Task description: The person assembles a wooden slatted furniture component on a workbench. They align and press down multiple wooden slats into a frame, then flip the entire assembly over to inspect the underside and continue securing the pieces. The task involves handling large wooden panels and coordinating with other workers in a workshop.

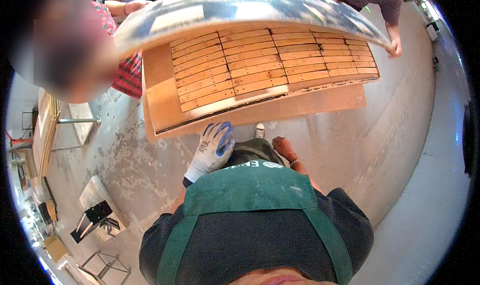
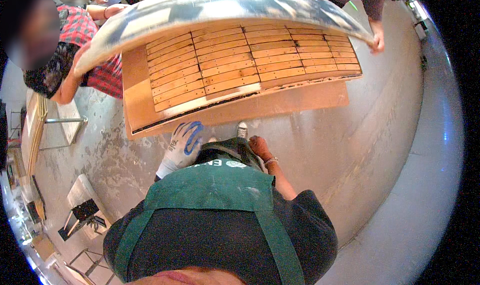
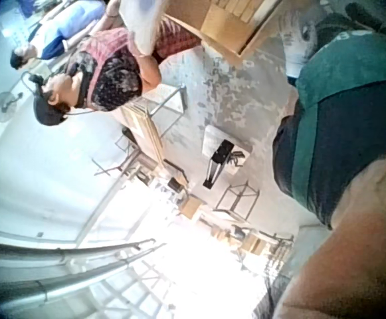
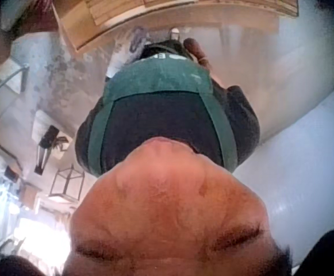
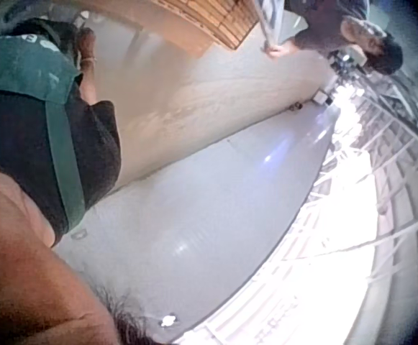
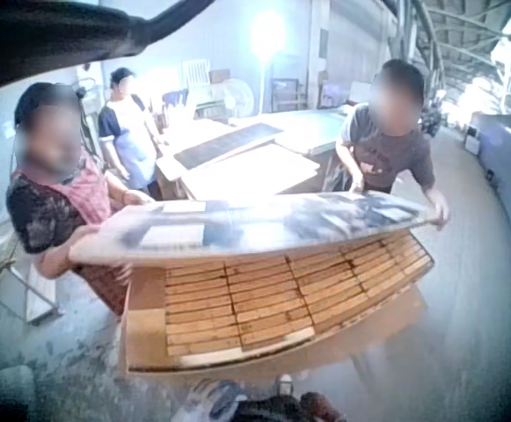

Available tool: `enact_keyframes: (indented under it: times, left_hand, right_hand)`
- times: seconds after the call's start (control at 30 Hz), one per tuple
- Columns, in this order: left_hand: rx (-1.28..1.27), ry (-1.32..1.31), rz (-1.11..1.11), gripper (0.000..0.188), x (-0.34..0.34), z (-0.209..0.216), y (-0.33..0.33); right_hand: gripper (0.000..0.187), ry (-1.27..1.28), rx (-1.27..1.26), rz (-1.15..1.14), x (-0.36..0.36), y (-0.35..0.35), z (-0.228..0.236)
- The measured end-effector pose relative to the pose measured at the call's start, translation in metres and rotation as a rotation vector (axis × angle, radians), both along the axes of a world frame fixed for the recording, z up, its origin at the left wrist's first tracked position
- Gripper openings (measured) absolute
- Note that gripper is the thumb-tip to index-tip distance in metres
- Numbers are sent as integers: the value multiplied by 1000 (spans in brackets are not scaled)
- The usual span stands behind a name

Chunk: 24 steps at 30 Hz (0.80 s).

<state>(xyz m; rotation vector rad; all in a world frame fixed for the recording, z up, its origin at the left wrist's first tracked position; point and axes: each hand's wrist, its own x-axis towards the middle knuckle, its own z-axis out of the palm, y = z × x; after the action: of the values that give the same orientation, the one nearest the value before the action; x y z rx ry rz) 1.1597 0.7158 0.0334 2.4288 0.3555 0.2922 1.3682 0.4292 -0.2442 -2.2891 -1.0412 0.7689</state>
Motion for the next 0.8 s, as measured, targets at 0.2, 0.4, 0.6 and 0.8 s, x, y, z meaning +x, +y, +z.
enact_keyframes:
  times: [0.2, 0.4, 0.6, 0.8]
  left_hand:
    - [129, -209, 166, 39, 7, 42, 38]
    - [298, -219, 462, 45, 13, 26, 110]
    - [568, -109, 426, 60, 68, -14, 220]
    - [741, -5, 415, 74, 184, -24, 291]
  right_hand:
    - [29, 161, 4, -112, 17, 31, 121]
    - [28, 400, 382, 12, 42, 89, 270]
    - [37, -375, 550, 196, 98, 176, 288]
    - [65, -692, 402, 193, 219, 335, 285]
